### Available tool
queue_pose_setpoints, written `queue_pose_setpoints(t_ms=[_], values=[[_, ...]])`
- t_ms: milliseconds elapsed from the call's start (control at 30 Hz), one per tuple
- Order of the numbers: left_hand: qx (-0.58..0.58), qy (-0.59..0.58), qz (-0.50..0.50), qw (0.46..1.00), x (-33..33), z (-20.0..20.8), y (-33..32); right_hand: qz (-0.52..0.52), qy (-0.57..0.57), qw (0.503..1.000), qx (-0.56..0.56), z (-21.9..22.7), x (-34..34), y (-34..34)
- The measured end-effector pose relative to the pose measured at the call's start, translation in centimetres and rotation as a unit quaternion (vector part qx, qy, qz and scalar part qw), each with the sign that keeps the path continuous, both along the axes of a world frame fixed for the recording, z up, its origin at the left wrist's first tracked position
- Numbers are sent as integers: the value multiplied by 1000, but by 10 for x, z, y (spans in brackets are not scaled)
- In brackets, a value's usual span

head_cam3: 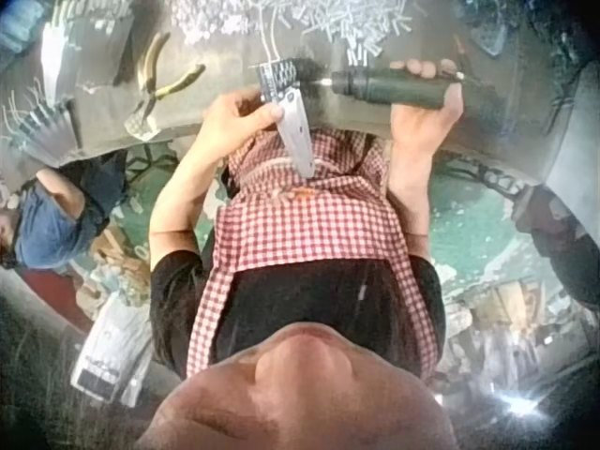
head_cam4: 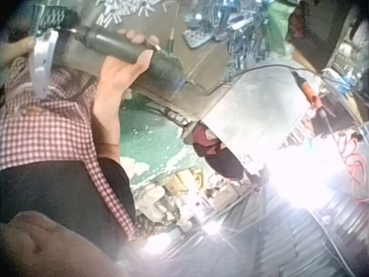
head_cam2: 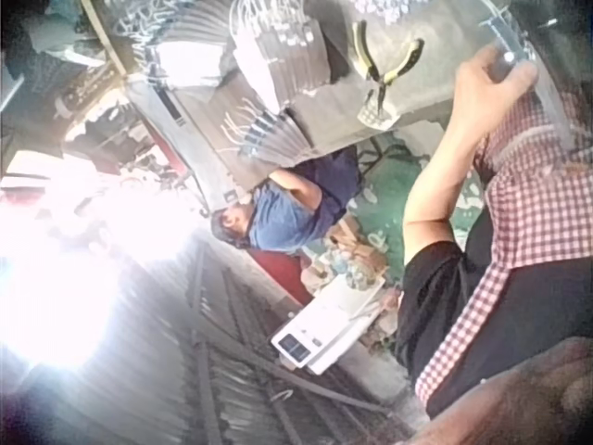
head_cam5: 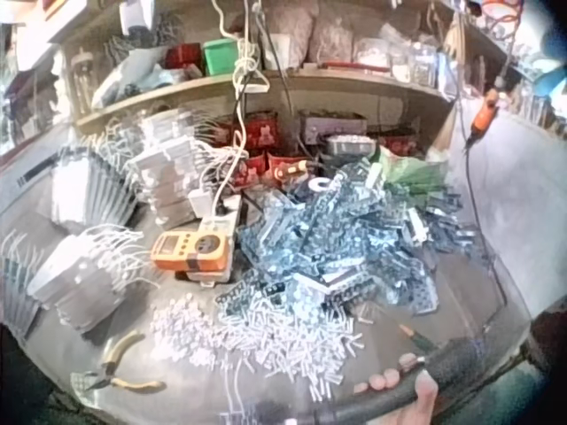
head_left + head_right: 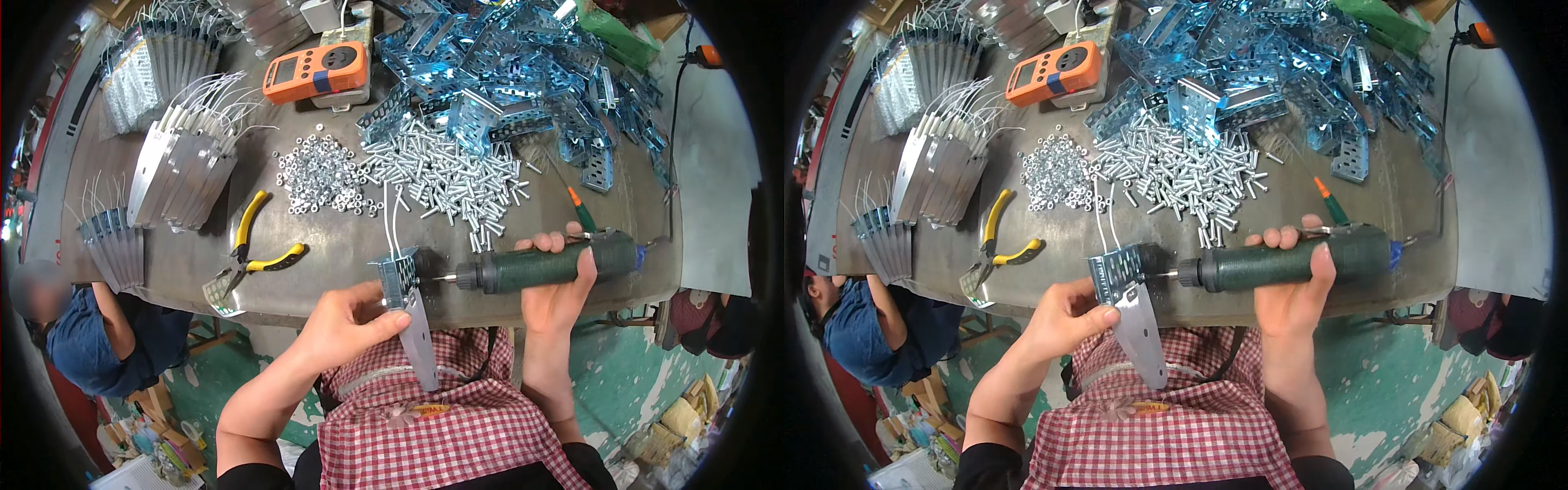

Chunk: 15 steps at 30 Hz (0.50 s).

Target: Assembling small metal components and plastic parts using screws and an electric screwdriver.

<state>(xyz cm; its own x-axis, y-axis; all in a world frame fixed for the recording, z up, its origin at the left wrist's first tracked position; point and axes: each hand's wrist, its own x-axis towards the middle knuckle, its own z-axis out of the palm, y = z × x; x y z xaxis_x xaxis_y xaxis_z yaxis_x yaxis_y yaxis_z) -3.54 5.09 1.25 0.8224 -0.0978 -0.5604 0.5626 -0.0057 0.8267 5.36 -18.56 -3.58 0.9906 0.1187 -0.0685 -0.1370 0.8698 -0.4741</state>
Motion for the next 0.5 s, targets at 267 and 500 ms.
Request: queue_pose_setpoints(t_ms=[267,500], values=[[344,-492,-54,798,-9,21,-15,-25,69,975,208,30,1,2],[371,-519,-46,768,-18,-52,-19,-20,86,985,149,17,-6,-5]])
